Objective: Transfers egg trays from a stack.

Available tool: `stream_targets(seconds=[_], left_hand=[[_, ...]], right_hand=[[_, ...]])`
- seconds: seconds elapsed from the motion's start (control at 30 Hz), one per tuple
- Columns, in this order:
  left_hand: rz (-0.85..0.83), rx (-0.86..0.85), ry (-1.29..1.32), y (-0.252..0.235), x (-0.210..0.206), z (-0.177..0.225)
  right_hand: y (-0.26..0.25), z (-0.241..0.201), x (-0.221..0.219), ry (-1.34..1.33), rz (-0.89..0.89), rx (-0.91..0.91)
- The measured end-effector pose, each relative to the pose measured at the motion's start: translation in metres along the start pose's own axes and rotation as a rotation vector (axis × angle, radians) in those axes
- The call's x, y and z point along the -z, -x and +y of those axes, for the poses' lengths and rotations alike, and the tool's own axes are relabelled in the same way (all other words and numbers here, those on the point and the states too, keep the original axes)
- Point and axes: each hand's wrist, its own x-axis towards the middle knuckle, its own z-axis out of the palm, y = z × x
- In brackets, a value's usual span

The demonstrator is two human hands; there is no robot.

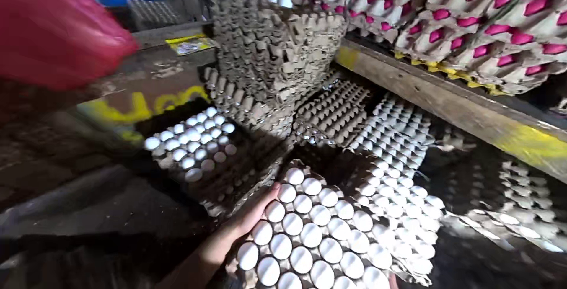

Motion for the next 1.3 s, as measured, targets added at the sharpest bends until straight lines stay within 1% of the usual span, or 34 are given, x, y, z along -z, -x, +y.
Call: stream_targets(seconds=[0.07, 0.13, 0.23, 0.3, 0.37, 0.47, 0.5, 0.53, 0.57, 0.63, 0.67, 0.7, 0.73, 0.8, 0.83, 0.9, 0.97, 1.03, 1.07, 1.17, 1.23, 1.3], left_hand=[[0.161, -0.021, 0.030, 0.049, 0.035, -0.005], [0.336, -0.032, 0.094, 0.097, 0.068, -0.004], [0.570, -0.128, 0.241, 0.158, 0.113, -0.008], [0.692, -0.180, 0.280, 0.198, 0.141, -0.015], [0.849, -0.133, 0.210, 0.238, 0.164, -0.021], [1.009, 0.021, -0.006, 0.285, 0.198, -0.038], [1.038, 0.096, -0.043, 0.294, 0.210, -0.043], [1.056, 0.161, -0.014, 0.299, 0.226, -0.048], [1.079, 0.175, 0.054, 0.306, 0.242, -0.061], [1.152, 0.118, 0.289, 0.324, 0.264, -0.091], [1.135, 0.052, 0.385, 0.334, 0.279, -0.107], [1.134, 0.000, 0.429, 0.342, 0.298, -0.118], [1.171, -0.030, 0.460, 0.346, 0.317, -0.122], [1.197, -0.063, 0.515, 0.353, 0.360, -0.134], [1.207, -0.085, 0.586, 0.354, 0.380, -0.135], [1.207, -0.115, 0.663, 0.357, 0.415, -0.132], [1.236, -0.089, 0.649, 0.360, 0.444, -0.129], [1.321, -0.037, 0.645, 0.361, 0.471, -0.130], [1.354, -0.023, 0.643, 0.362, 0.484, -0.130], [1.396, -0.009, 0.597, 0.363, 0.528, -0.133], [1.396, -0.035, 0.608, 0.365, 0.561, -0.138], [1.392, -0.121, 0.650, 0.368, 0.597, -0.146]], right_hand=[[0.011, 0.014, -0.028, 0.043, -0.045, -0.084], [0.029, 0.020, -0.073, 0.146, -0.049, -0.148], [0.045, 0.035, -0.132, 0.181, -0.185, -0.235], [0.059, 0.047, -0.167, 0.169, -0.306, -0.286], [0.071, 0.066, -0.196, 0.203, -0.425, -0.306], [0.085, 0.110, -0.232, 0.406, -0.533, -0.297], [0.088, 0.127, -0.245, 0.459, -0.566, -0.321], [0.089, 0.145, -0.261, 0.483, -0.605, -0.354], [0.090, 0.164, -0.279, 0.493, -0.648, -0.383], [0.095, 0.199, -0.317, 0.566, -0.751, -0.443], [0.099, 0.218, -0.337, 0.616, -0.788, -0.462], [0.104, 0.238, -0.359, 0.659, -0.828, -0.474], [0.108, 0.259, -0.382, 0.689, -0.868, -0.485], [0.117, 0.298, -0.429, 0.719, -0.916, -0.506], [0.119, 0.318, -0.452, 0.711, -0.938, -0.519], [0.118, 0.356, -0.492, 0.692, -1.037, -0.547], [0.119, 0.385, -0.537, 0.724, -1.099, -0.566], [0.123, 0.409, -0.582, 0.810, -1.129, -0.573], [0.126, 0.419, -0.598, 0.847, -1.150, -0.577], [0.132, 0.452, -0.635, 0.740, -1.215, -0.694], [0.133, 0.480, -0.655, 0.691, -1.181, -0.715], [0.136, 0.504, -0.676, 0.672, -1.095, -0.698]])
